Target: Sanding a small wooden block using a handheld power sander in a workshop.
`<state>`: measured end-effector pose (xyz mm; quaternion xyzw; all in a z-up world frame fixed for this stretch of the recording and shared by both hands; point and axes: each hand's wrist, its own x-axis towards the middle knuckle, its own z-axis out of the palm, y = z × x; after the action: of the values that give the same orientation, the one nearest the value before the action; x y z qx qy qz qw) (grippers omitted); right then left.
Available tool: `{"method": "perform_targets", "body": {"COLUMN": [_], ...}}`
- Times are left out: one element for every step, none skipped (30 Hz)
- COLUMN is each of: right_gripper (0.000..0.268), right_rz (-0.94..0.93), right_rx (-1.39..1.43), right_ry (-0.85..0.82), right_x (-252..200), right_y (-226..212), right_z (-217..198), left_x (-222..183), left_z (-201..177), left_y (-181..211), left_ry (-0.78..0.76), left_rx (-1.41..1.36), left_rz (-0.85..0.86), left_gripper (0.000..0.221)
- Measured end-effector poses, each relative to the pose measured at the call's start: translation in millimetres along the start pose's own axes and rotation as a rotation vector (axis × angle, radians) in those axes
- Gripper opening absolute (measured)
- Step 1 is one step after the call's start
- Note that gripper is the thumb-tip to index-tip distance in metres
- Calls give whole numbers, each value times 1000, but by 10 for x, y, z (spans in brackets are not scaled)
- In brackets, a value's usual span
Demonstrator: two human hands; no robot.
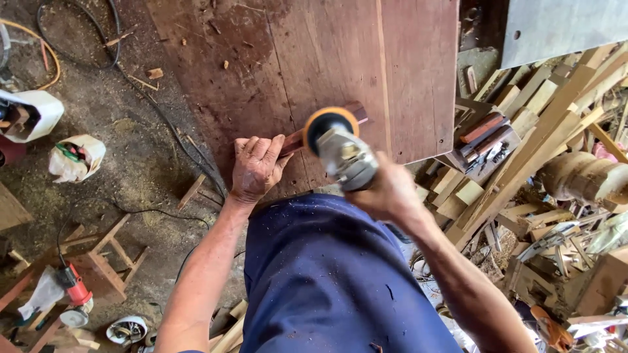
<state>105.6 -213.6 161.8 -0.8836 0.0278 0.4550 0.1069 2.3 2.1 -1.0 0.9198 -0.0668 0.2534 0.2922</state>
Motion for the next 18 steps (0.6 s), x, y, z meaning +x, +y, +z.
{"method": "perform_targets", "body": {"right_gripper": [76,78,80,80,79,78,78,79,81,81,78,76,76,61,46,46,43,40], "right_rz": [5,7,8,12,24,37,37,46,55,57,57,56,55,22,-14,-17,-25,-33], "right_rx": [1,-26,-55,-55,-32,-8,-7,15,37,39,78,116,119,300,483,487,583,681], "right_ry": [5,-37,-81,-78,-66,-53,-52,-15,24,26,77,127,129,207,290,299,370,441], "right_x": [18,36,53,52,53,53,42,29,15,50,83,111,120,127,150,70,-1,-66], "right_y": [64,125,183,192,197,202,208,215,225,292,358,425,544,662,777,846,910,976], "right_z": [-7,-13,-16,-35,-47,-60,-92,-127,-161,-207,-254,-300,-313,-328,-363,-404,-435,-461], "left_x": [27,54,72,64,45,26,23,22,22,17,12,5,-4,-10,15,49,50,46], "left_z": [-12,-24,-44,-28,-21,-15,-15,-14,-7,0,1,-2,-14,-27,-16,-16,-41,-61], "left_y": [18,33,49,36,23,11,8,8,7,6,7,12,9,7,-12,-26,-27,-31], "left_ry": [2,5,7,8,2,-4,-4,-3,-2,-1,-5,-9,-8,-22,-30,-25,-61,-96], "left_rx": [-5,-2,3,-1,3,7,6,7,6,4,11,17,18,27,36,35,59,83], "left_rz": [3,1,-3,-2,2,5,6,7,9,11,15,18,21,12,8,16,13,9], "left_gripper": [35,35,35,35,35,36,36,36,36,36,37,37,37,39,42,42,44,47]}}
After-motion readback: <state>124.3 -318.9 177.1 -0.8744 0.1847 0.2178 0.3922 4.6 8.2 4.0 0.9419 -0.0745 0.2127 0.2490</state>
